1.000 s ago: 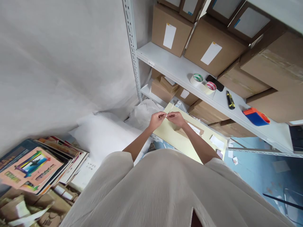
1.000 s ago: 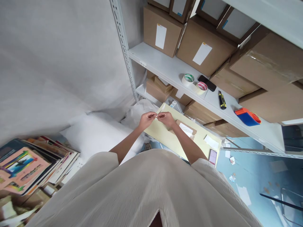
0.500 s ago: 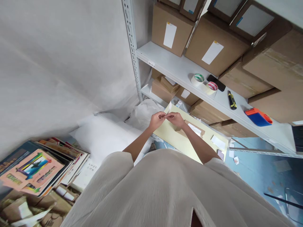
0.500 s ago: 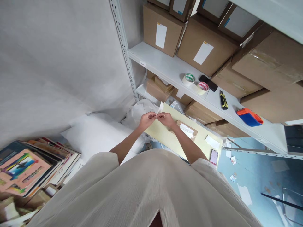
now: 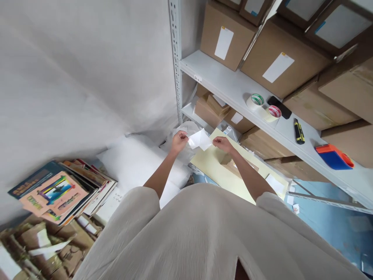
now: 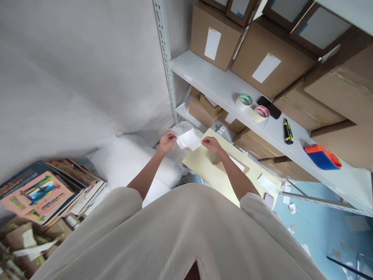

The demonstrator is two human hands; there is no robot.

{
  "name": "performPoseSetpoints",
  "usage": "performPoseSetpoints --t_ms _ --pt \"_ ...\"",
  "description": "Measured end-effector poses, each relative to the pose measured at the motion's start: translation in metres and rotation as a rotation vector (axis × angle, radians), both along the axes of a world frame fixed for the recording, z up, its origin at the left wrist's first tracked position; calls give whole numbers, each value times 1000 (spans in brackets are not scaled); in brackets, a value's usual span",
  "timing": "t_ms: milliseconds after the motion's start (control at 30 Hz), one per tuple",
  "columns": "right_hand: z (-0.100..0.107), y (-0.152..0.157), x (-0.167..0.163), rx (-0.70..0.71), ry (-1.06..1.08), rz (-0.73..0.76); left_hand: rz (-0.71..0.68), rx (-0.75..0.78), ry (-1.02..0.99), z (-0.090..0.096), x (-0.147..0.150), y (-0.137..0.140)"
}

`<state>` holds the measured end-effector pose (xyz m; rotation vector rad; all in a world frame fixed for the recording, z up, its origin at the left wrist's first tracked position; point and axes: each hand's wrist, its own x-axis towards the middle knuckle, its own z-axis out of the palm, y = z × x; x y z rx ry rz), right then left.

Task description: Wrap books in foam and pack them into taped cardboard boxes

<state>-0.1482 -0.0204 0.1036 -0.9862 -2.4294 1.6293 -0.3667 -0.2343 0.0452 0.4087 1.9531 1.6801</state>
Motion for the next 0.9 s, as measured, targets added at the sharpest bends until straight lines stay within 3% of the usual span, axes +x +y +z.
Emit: performPoseSetpoints --t_ms 200,333,433,567,700,900 --pt "-4 11 -22 97 -30 95 278 -47 86 -2 -38 -52" --pt "-9 5 -48 167 -51 204 501 -49 114 -2 -50 -82" --pt "-16 -4 -69 194 -45 298 580 -32 111 1 -52 -99" --pt "-27 -18 -99 267 -89 390 533 -1 77 4 -44 -106" --pt "-34 -27 -124 333 -26 398 464 32 46 -2 -28 -95" --pt "-26 -42 -116 284 14 407 306 49 11 -5 0 -55"
